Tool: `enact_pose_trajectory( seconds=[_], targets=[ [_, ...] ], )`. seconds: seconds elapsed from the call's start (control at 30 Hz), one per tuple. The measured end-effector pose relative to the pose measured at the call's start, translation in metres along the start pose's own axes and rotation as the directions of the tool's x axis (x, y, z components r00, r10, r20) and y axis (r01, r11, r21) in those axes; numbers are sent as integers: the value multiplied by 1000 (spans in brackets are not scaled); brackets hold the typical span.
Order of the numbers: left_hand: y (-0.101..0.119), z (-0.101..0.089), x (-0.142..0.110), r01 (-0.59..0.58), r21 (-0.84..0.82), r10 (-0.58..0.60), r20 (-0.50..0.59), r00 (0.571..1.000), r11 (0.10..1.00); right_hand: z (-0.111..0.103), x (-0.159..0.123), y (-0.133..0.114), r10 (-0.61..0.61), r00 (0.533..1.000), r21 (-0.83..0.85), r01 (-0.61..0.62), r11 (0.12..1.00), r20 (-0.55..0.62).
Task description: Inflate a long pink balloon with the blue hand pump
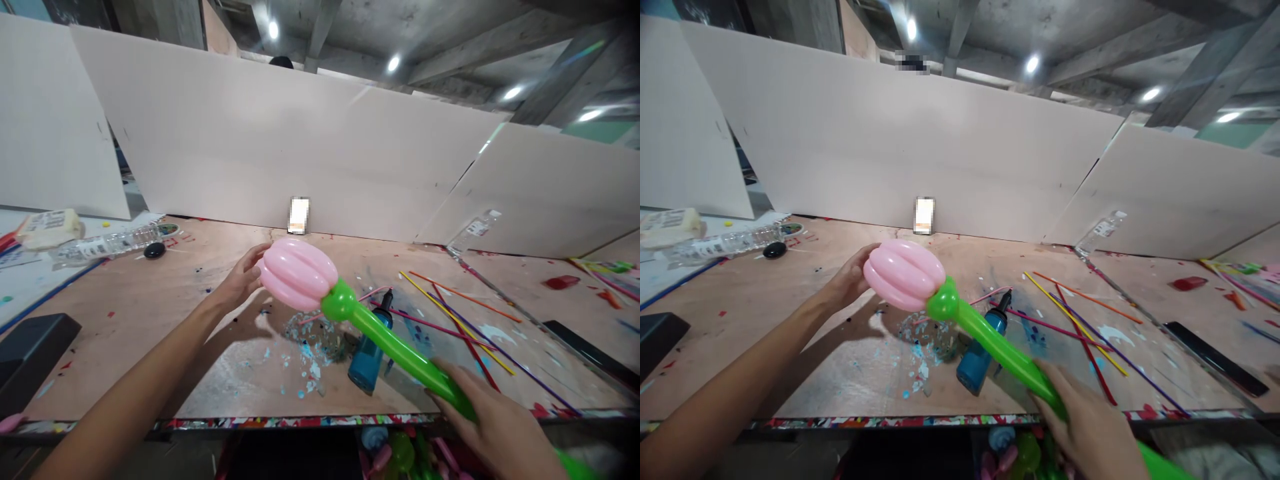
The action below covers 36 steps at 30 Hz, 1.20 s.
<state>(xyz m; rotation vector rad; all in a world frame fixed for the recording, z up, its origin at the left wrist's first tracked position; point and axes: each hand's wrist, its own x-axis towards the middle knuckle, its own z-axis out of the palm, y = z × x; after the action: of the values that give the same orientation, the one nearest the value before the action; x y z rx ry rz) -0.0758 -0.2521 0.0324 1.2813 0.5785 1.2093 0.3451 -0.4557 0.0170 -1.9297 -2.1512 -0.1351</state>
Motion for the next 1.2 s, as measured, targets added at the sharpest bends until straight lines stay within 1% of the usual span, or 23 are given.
enact_pose_trajectory(
  seconds=[0.07,0.1,0.2,0.3,0.4,0.53,0.6,0.7,0.73,0.8,0.83,0.9,0.97,1.03,1.07,1.13,1.2],
  targets=[
    [0,0,0,-14,36,15,-27,1000,999,-2,5,1,-71,992,-147,55,988,-103],
    [-1,1,0,-25,68,28,-33,999,997,-4,9,2,-112,985,-210,83,974,-130],
    [0,2,-1,-67,184,64,22,998,981,-8,19,3,-190,971,-341,131,931,-146],
    [3,0,-1,-149,280,127,94,987,948,-8,31,9,-197,970,-410,122,904,-144],
    [9,-5,0,-278,341,250,123,960,898,-6,47,19,-141,977,-465,52,884,-158],
    [21,-15,1,-413,420,405,113,907,808,-2,70,32,-62,988,-472,-11,882,-140],
    [26,-19,0,-455,454,454,119,883,766,-1,81,36,7,993,-451,-58,891,-114],
    [29,-18,-1,-488,519,503,125,855,702,5,97,38,175,981,-421,-193,886,-81],
    [28,-17,-1,-499,540,519,129,845,678,7,101,38,219,972,-415,-235,879,-87],
    [25,-15,-2,-516,567,537,149,831,642,12,108,40,245,961,-410,-277,869,-131],
    [23,-15,-2,-520,577,537,160,828,630,14,111,42,233,958,-414,-282,866,-165],
    [18,-19,-1,-495,613,523,151,839,616,15,116,46,188,950,-432,-283,856,-250],
    [13,-26,1,-428,669,498,98,861,607,14,119,51,152,924,-461,-312,831,-350],
    [9,-33,2,-348,724,463,44,885,596,12,121,54,135,894,-495,-356,793,-427],
    [8,-37,3,-315,744,444,28,896,589,11,122,55,130,887,-511,-369,776,-444],
    [5,-41,3,-273,776,412,18,911,569,10,123,55,133,888,-528,-376,762,-441],
    [3,-43,3,-249,808,395,21,918,535,11,124,55,161,894,-504,-376,778,-419]
  ],
)
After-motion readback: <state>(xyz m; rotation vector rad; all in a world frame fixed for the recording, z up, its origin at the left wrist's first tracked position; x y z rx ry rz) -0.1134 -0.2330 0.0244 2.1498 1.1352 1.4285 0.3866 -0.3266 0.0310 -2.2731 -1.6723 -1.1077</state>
